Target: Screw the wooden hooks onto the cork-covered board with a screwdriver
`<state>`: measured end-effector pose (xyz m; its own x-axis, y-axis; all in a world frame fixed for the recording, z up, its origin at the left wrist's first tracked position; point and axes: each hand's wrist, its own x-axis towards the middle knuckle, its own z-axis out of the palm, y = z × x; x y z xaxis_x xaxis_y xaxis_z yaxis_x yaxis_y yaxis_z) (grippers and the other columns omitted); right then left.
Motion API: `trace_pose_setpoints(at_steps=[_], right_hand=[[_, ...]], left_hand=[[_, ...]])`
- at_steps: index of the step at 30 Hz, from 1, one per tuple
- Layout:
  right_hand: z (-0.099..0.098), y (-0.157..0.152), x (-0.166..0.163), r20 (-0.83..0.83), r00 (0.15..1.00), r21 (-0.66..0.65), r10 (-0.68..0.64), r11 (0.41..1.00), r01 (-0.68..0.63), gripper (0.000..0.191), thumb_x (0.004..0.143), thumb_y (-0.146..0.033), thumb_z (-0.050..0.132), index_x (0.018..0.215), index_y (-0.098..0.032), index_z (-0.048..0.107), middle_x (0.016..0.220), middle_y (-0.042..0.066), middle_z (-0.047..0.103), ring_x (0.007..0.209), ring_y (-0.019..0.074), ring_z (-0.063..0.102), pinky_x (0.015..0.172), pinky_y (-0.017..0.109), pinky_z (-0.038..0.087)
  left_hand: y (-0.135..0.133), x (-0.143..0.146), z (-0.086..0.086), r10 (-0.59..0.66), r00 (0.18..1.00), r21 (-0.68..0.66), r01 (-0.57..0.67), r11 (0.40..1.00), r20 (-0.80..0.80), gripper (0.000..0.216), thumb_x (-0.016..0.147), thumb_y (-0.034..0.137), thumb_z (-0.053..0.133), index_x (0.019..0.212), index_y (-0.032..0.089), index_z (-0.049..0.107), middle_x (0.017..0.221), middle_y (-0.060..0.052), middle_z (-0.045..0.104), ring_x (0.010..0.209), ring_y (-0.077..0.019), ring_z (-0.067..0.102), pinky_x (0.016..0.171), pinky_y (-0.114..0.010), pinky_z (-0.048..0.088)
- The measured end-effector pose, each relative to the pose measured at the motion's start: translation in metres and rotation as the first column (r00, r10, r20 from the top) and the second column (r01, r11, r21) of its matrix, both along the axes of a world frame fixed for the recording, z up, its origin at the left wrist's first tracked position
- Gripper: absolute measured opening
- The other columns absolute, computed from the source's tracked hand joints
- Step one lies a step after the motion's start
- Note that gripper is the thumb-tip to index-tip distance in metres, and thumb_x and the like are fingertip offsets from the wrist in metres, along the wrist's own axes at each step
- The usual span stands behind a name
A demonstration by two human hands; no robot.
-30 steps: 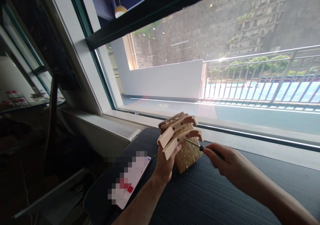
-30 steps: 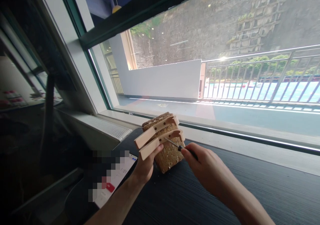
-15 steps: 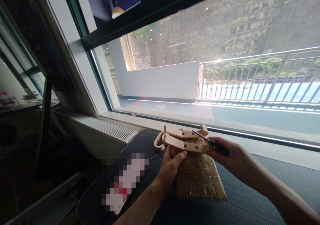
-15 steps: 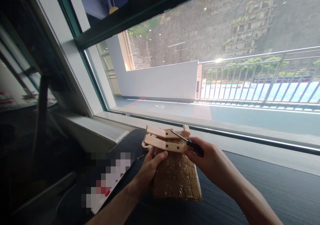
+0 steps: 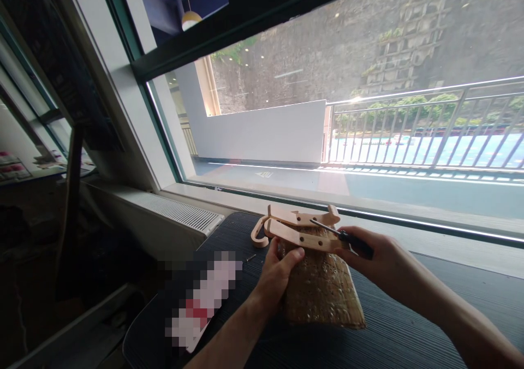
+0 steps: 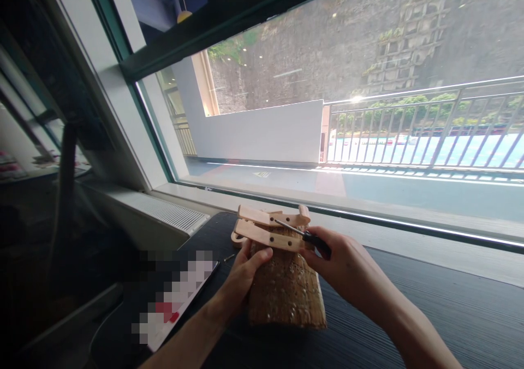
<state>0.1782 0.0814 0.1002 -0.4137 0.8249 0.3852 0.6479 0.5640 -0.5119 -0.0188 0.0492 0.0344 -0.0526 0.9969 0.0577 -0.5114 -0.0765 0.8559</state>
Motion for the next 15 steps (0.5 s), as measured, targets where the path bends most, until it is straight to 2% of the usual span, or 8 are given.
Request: trace_pose_setpoints(at_steps=[8,12,15], right_hand=[[0.0004,0.0010,0.0019,0.070,0.997,0.068,-0.023,0.998,0.018,0.027,0.081,-0.042,0.055,0.096,-0.022,0.064,0.065,-0.002,0.061,0.054,0.0128,0.050,0.050,0.023,0.038],[-0.0034,0.0044,0.0022,0.066,0.998,0.043,-0.023,0.999,0.020,0.029,0.082,-0.044,0.053,0.099,-0.022,0.062,0.068,-0.001,0.061,0.057,0.0137,0.050,0.053,0.024,0.039],[-0.0074,0.0079,0.0080,0.102,0.995,0.004,-0.018,1.000,0.017,0.028,0.082,-0.042,0.052,0.099,-0.023,0.062,0.070,-0.001,0.063,0.059,0.0143,0.052,0.054,0.025,0.039]], left_hand=[[-0.0001,0.0006,0.0002,0.011,1.000,-0.019,-0.011,1.000,-0.020,0.038,0.075,0.023,0.068,0.109,0.020,0.052,0.101,-0.006,0.065,0.093,-0.0219,0.062,0.084,-0.035,0.047],[-0.0004,0.0007,-0.0001,-0.016,0.999,-0.020,0.015,1.000,-0.041,0.044,0.075,0.025,0.067,0.115,0.020,0.051,0.106,-0.007,0.065,0.097,-0.0231,0.062,0.087,-0.035,0.046],[-0.0002,-0.0003,-0.0032,-0.076,0.989,-0.075,0.067,0.995,-0.130,0.047,0.074,0.028,0.068,0.117,0.018,0.052,0.112,-0.009,0.063,0.103,-0.0255,0.060,0.089,-0.036,0.045]])
